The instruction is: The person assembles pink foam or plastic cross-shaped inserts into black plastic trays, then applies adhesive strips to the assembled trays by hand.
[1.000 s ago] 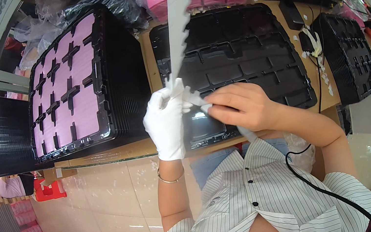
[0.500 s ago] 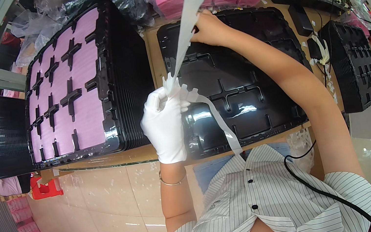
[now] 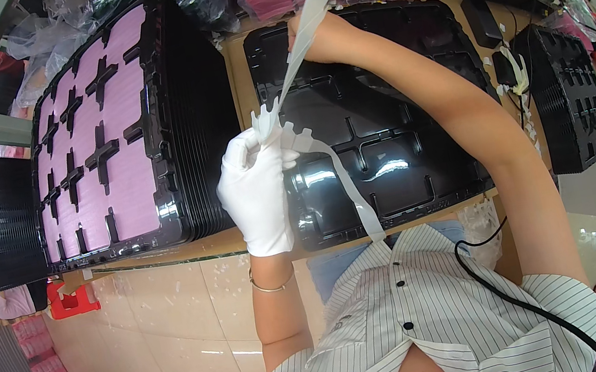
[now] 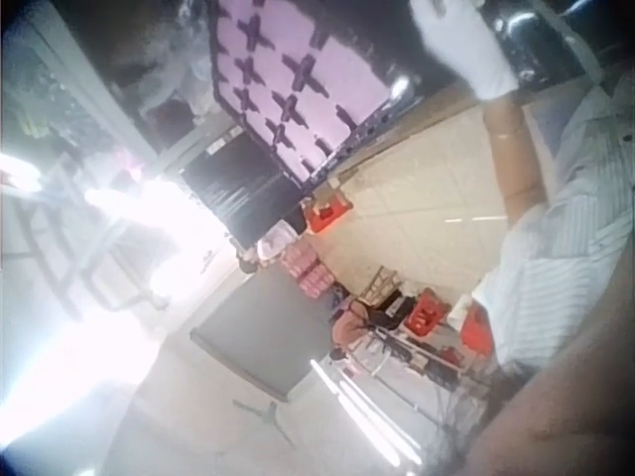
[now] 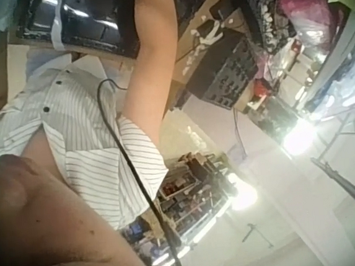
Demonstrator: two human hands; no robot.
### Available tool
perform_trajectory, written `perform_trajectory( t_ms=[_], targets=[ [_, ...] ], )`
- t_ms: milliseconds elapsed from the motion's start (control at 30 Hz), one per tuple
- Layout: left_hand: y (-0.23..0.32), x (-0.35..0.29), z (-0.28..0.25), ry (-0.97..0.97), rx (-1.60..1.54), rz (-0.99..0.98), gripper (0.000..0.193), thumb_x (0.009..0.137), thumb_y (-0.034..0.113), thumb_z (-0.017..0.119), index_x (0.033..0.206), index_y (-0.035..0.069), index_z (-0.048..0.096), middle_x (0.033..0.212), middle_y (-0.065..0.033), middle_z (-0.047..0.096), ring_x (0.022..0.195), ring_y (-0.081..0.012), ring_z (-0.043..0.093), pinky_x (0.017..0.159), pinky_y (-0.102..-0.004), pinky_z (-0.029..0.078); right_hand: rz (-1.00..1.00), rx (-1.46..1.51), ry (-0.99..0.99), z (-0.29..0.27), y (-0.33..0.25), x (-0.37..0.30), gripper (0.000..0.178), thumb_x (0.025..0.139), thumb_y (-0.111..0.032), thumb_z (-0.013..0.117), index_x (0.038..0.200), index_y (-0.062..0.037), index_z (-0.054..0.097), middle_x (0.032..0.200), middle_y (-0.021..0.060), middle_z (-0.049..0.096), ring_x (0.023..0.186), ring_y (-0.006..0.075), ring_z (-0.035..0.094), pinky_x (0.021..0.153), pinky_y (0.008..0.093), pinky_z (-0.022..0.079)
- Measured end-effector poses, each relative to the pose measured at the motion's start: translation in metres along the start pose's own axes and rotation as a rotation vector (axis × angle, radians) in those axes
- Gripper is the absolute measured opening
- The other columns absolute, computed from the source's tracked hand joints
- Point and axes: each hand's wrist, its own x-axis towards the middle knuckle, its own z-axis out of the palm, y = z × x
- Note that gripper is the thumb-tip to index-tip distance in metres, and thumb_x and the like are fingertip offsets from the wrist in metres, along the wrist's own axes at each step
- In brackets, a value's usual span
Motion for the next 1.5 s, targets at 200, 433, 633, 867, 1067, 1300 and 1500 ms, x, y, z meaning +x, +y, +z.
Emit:
perform_trajectory(
  t_ms=[200, 433, 633, 867, 1067, 1300, 1500],
  targets=[
    [-0.003, 0.003, 0.0, 0.028, -0.006, 0.022, 0.012, 0.09, 0.006, 0.064, 0.1, -0.002, 0.063, 0.085, -0.0056, 0.066, 0.069, -0.0094, 0.064, 0.064, -0.0211, 0.051, -0.22, 0.357, 0.065, -0.008, -0.002, -0.034, 0.012, 0.079, -0.013, 0.069, 0.08, -0.0012, 0.067, 0.087, 0.0111, 0.064, 0.081, 0.0251, 0.063, 0.076, 0.0338, 0.051],
    [0.006, 0.007, 0.006, -0.125, -0.021, -0.006, 0.012, 0.092, 0.006, 0.061, 0.1, -0.003, 0.063, 0.082, -0.0068, 0.067, 0.069, -0.0106, 0.066, 0.064, -0.0218, 0.052, 0.443, 1.626, -0.136, -0.06, 0.0, -0.12, 0.019, 0.089, -0.005, 0.06, 0.107, 0.0001, 0.056, 0.097, 0.0109, 0.065, 0.089, 0.0138, 0.063, 0.079, 0.0245, 0.052],
    [0.02, -0.001, 0.035, -0.235, -0.009, -0.051, 0.013, 0.092, 0.007, 0.06, 0.098, -0.004, 0.063, 0.084, -0.01, 0.068, 0.069, -0.0121, 0.067, 0.062, -0.0227, 0.054, 0.414, 1.863, -0.251, -0.057, -0.022, -0.169, 0.023, 0.091, -0.021, 0.063, 0.098, 0.0006, 0.065, 0.089, 0.0058, 0.066, 0.08, 0.0105, 0.06, 0.072, 0.0225, 0.047],
    [0.031, -0.007, 0.046, -0.288, 0.13, -0.018, 0.015, 0.091, 0.01, 0.062, 0.1, -0.001, 0.064, 0.088, -0.0086, 0.069, 0.064, -0.0094, 0.063, 0.057, -0.0203, 0.05, 0.153, 0.954, 0.069, -0.076, -0.042, -0.187, 0.01, 0.084, -0.01, 0.07, 0.089, -0.0024, 0.066, 0.084, 0.0022, 0.061, 0.067, 0.0076, 0.053, 0.061, 0.0223, 0.042],
    [0.023, -0.008, 0.055, -0.267, 0.017, -0.039, 0.017, 0.09, 0.015, 0.067, 0.096, -0.001, 0.066, 0.078, -0.0063, 0.067, 0.059, -0.0075, 0.06, 0.054, -0.0191, 0.047, -0.63, 0.163, 0.409, -0.078, -0.025, -0.201, 0.011, 0.076, -0.003, 0.071, 0.085, -0.0022, 0.064, 0.086, 0.0077, 0.058, 0.071, 0.0242, 0.056, 0.061, 0.0311, 0.047],
    [0.018, -0.003, 0.038, -0.179, 0.08, 0.013, 0.02, 0.092, 0.017, 0.067, 0.097, -0.001, 0.067, 0.072, -0.0036, 0.065, 0.056, -0.0068, 0.056, 0.053, -0.0187, 0.044, 0.109, 0.519, 0.393, -0.101, 0.085, -0.17, 0.008, 0.084, -0.015, 0.068, 0.086, -0.0065, 0.069, 0.082, 0.0036, 0.059, 0.073, 0.0136, 0.056, 0.068, 0.0259, 0.045],
    [0.016, -0.004, 0.046, -0.266, 0.088, -0.019, 0.023, 0.09, 0.02, 0.069, 0.098, -0.002, 0.066, 0.079, -0.007, 0.067, 0.06, -0.0081, 0.06, 0.056, -0.0194, 0.047, 0.295, 0.14, 0.102, -0.085, 0.166, -0.137, 0.02, 0.076, -0.021, 0.076, 0.079, -0.0029, 0.068, 0.073, 0.0107, 0.067, 0.07, 0.0248, 0.064, 0.065, 0.0346, 0.049]
  ],
)
